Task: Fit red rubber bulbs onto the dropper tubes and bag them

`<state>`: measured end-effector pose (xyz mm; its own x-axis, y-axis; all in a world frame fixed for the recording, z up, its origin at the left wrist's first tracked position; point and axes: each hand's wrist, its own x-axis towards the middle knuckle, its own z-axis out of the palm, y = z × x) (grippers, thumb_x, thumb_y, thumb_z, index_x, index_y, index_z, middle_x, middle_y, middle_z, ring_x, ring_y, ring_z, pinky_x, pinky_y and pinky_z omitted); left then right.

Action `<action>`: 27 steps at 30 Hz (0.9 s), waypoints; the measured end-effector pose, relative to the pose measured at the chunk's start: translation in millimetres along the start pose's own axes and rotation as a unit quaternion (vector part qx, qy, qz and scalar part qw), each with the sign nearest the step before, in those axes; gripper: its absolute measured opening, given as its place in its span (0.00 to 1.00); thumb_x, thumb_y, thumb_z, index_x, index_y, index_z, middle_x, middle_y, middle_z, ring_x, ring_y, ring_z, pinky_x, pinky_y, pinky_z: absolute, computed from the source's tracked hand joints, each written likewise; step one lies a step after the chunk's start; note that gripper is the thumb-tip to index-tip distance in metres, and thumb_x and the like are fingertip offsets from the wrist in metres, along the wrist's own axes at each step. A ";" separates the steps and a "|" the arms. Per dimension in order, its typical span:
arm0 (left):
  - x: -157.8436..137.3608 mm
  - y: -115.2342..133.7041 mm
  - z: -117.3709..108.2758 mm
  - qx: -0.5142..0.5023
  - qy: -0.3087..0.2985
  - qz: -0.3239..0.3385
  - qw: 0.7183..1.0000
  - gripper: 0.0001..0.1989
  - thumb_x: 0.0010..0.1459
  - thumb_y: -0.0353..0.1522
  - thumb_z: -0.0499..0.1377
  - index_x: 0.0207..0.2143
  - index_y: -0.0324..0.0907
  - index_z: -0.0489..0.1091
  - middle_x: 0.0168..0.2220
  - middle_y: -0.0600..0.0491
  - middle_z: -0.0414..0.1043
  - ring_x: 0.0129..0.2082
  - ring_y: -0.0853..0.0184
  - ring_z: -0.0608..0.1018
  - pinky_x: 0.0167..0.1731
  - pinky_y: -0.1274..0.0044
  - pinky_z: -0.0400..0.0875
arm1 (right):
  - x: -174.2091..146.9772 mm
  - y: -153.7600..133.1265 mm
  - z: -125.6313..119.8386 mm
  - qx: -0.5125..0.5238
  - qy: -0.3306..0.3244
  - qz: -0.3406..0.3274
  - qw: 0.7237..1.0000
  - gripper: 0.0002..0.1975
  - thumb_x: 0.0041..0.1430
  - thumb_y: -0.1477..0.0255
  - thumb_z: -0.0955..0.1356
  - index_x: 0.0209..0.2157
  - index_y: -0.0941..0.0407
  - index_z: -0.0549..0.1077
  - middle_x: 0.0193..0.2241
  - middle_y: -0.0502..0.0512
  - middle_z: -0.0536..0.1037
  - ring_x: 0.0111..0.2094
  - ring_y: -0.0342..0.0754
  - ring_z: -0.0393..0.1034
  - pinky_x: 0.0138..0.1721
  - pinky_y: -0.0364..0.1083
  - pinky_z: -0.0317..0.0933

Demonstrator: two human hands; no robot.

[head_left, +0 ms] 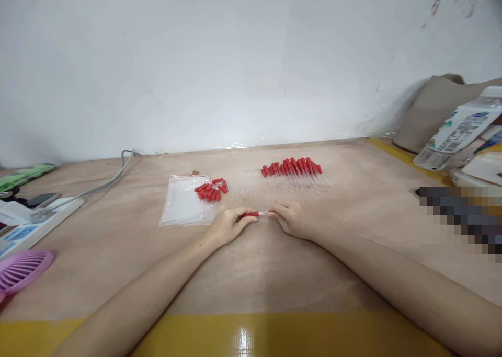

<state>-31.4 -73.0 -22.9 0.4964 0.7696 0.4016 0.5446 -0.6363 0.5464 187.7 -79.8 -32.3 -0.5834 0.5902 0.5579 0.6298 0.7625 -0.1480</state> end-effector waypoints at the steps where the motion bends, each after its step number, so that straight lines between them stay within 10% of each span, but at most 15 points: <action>1: -0.1 0.0 -0.1 -0.001 -0.004 -0.007 1.000 0.11 0.56 0.38 0.57 0.37 0.43 0.74 0.34 0.53 0.77 0.31 0.67 0.78 0.32 0.77 0.72 | -0.6 0.0 -0.6 0.000 0.002 -0.001 1.000 0.12 0.63 0.71 0.57 0.33 0.58 0.70 0.26 0.54 0.71 0.27 0.43 0.62 0.27 0.41 0.52; 19: -1.9 3.4 -2.8 -0.038 -0.054 -0.063 0.996 0.14 0.58 0.39 0.53 0.37 0.41 0.73 0.20 0.57 0.69 0.20 0.72 0.71 0.22 0.82 0.65 | -3.6 -0.6 -6.0 -0.068 0.049 -0.066 0.994 0.13 0.62 0.75 0.57 0.27 0.58 0.68 0.23 0.51 0.68 0.24 0.41 0.57 0.26 0.41 0.48; 27: -3.6 2.5 0.0 0.003 -0.013 0.005 1.000 0.11 0.56 0.38 0.55 0.36 0.42 0.74 0.32 0.53 0.76 0.29 0.69 0.76 0.31 0.79 0.70 | -4.5 -3.7 -0.9 -0.036 0.052 -0.031 0.998 0.13 0.62 0.73 0.57 0.28 0.58 0.69 0.22 0.51 0.68 0.24 0.41 0.58 0.25 0.41 0.49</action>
<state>-31.8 -77.3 -23.0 0.5194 0.7615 0.3876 0.5431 -0.6444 0.5383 188.4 -85.5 -33.6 -0.5676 0.5094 0.6468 0.6323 0.7729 -0.0538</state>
